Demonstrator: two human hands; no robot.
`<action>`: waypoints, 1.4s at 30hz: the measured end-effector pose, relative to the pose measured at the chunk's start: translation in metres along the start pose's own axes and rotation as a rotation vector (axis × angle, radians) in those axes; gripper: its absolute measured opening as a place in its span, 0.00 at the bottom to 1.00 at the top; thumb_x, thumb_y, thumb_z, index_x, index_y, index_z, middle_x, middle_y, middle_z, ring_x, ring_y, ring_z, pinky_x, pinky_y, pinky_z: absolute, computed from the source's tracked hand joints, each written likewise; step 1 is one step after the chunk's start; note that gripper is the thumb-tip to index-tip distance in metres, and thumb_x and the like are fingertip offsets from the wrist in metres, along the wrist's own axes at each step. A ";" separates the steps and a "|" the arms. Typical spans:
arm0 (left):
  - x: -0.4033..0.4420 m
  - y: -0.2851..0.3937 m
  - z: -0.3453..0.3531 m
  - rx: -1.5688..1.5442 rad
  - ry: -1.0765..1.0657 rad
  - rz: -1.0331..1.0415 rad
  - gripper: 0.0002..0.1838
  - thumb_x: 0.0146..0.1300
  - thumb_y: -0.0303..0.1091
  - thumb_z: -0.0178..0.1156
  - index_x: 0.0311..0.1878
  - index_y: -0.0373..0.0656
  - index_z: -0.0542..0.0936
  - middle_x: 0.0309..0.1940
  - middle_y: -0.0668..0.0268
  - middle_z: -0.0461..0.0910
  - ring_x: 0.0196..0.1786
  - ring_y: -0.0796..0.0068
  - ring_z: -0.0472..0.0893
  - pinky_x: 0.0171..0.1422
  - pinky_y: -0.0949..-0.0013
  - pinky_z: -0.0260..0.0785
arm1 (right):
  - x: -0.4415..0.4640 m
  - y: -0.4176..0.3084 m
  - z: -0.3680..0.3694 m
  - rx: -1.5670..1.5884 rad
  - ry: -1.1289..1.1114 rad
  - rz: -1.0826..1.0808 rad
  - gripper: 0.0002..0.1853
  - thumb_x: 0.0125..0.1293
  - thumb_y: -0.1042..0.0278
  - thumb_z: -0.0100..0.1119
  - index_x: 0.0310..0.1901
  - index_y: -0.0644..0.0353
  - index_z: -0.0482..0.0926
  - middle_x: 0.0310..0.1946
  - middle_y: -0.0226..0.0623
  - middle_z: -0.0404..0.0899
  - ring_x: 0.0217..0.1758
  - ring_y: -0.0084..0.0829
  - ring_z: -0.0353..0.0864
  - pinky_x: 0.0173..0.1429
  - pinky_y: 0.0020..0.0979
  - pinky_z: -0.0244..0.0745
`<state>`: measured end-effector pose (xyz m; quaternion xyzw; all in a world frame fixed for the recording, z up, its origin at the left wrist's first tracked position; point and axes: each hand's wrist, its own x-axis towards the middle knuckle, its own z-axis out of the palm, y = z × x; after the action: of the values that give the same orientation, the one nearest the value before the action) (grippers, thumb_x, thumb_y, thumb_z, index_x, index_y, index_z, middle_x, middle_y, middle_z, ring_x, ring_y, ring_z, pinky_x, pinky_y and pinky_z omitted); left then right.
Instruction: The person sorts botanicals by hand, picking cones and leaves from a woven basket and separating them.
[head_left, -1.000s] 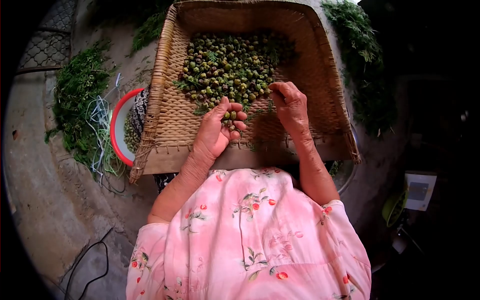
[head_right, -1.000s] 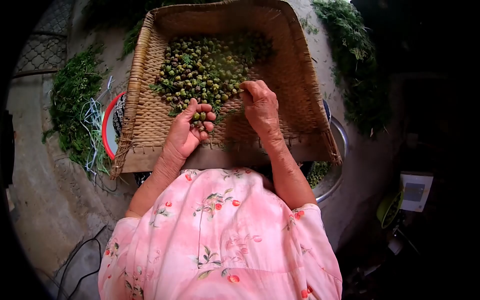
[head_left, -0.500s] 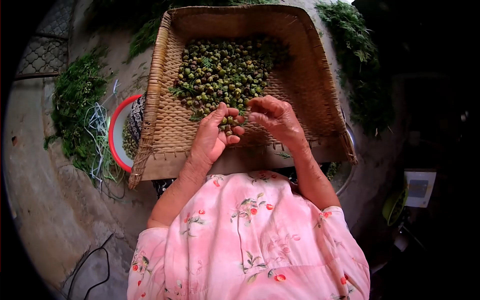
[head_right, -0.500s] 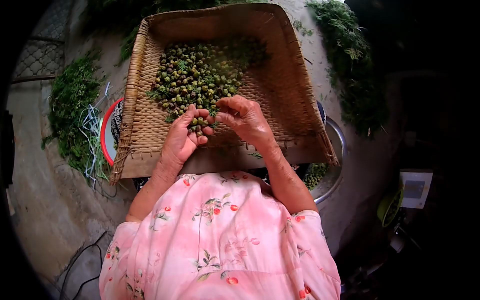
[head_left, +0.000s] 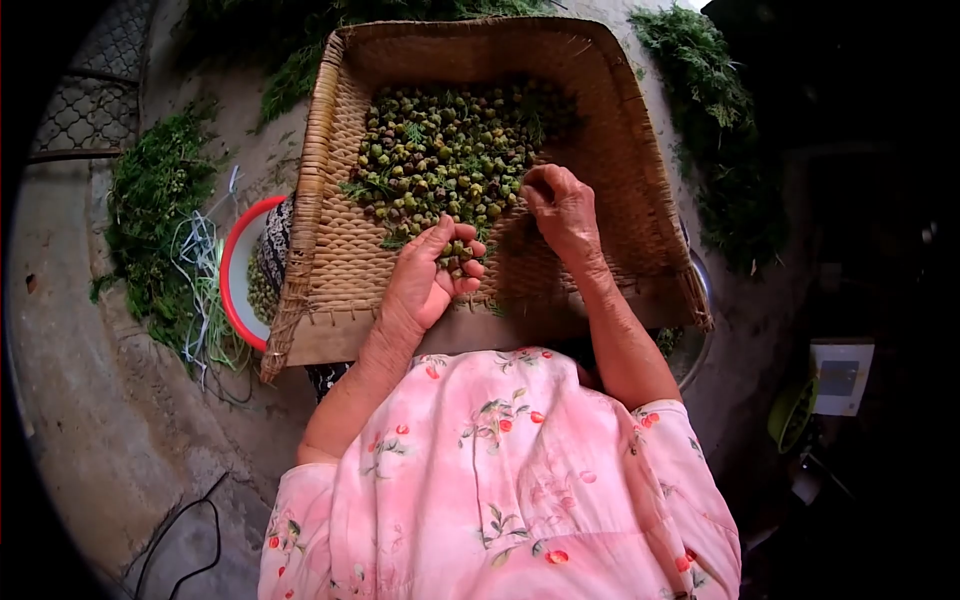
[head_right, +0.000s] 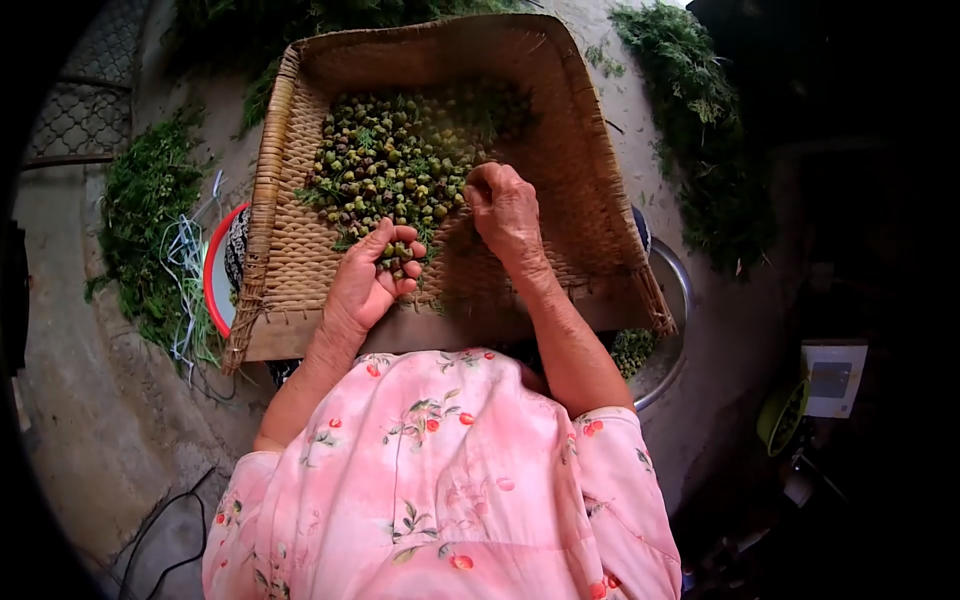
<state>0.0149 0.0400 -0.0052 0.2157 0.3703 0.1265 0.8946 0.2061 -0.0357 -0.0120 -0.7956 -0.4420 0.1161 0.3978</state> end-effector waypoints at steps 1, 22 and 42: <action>0.000 0.000 0.002 0.003 -0.011 0.007 0.19 0.68 0.49 0.51 0.44 0.40 0.77 0.32 0.62 0.80 0.28 0.74 0.80 0.25 0.74 0.73 | -0.008 -0.010 -0.004 0.211 -0.119 0.077 0.10 0.56 0.72 0.65 0.39 0.62 0.77 0.33 0.39 0.79 0.36 0.34 0.80 0.42 0.32 0.75; 0.003 0.002 -0.001 -0.014 -0.009 -0.012 0.17 0.68 0.46 0.52 0.42 0.40 0.77 0.30 0.61 0.79 0.24 0.76 0.76 0.20 0.78 0.65 | 0.016 0.008 0.008 -0.009 0.157 -0.032 0.08 0.55 0.75 0.61 0.38 0.60 0.76 0.33 0.39 0.77 0.35 0.39 0.78 0.38 0.35 0.73; 0.003 0.003 -0.003 -0.032 -0.014 -0.006 0.15 0.68 0.45 0.53 0.44 0.43 0.77 0.32 0.62 0.79 0.25 0.75 0.78 0.22 0.77 0.68 | -0.020 -0.006 -0.008 -0.183 -0.144 -0.116 0.13 0.54 0.73 0.62 0.42 0.56 0.75 0.39 0.39 0.72 0.47 0.44 0.72 0.48 0.39 0.70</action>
<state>0.0145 0.0445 -0.0076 0.2011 0.3625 0.1280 0.9010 0.1952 -0.0543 -0.0059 -0.7911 -0.5236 0.1091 0.2969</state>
